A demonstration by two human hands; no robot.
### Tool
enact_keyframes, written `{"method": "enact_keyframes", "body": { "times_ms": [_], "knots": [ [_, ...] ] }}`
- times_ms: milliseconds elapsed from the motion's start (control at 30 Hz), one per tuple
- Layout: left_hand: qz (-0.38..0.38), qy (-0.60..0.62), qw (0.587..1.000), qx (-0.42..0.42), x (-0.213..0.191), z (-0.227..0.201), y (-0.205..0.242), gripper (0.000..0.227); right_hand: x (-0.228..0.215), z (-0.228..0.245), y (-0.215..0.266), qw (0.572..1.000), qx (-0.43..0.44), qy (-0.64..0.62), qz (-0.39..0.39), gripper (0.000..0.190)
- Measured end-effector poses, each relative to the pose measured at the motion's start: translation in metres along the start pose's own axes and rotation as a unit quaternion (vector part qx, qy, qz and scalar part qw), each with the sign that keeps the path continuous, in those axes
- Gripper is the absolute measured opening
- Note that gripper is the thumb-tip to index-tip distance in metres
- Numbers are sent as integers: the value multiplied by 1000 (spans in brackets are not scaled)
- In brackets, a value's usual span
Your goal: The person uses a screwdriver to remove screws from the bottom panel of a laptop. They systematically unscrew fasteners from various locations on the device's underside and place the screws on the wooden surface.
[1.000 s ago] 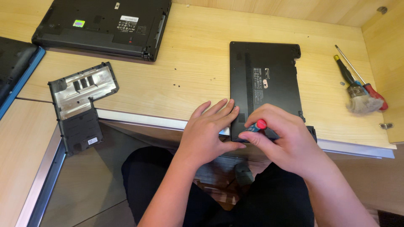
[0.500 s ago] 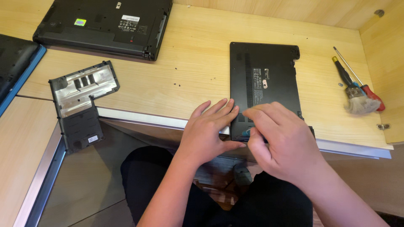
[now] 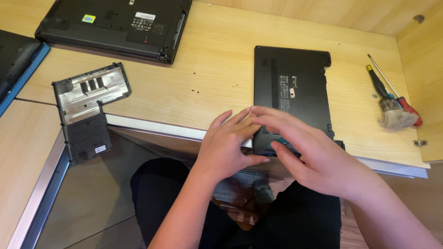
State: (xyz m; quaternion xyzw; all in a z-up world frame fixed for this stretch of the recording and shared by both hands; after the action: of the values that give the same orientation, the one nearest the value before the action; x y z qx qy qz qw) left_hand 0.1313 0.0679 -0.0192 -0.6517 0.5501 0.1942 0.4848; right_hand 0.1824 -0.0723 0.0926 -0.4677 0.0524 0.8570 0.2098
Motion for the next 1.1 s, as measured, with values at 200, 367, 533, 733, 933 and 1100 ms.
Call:
{"method": "enact_keyframes", "body": {
  "times_ms": [200,367,533,733,933,1100],
  "knots": [
    [20,-18,1000,-4,4,1,0,100,9,-3,1,964,-47,235,-116,26],
    [-9,15,1000,1,-3,-1,0,88,-2,30,-9,994,-83,73,5,62],
    [-9,-17,1000,9,4,2,1,85,8,11,1,971,-126,143,-143,12],
    [-10,0,1000,18,-9,-7,-2,82,4,14,-9,997,-26,-63,-29,66],
    [5,9,1000,2,3,2,1,77,12,-6,6,992,-22,-30,-118,57],
    [15,-24,1000,3,7,3,0,100,10,2,12,974,-77,29,-211,21]
  ]
}}
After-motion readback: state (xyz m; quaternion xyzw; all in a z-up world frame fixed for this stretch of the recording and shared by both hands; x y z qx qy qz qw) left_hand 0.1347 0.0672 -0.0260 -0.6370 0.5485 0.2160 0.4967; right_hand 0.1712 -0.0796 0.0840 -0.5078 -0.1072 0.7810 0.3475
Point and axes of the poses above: each hand's wrist, its own y-axis away from the middle knuckle, its own x-axis out of the palm, z = x × y, the point moved 7 cm from there along -y, towards the middle knuckle, and after that the axes turned 5 degrees about x, right-handed, at the moved point
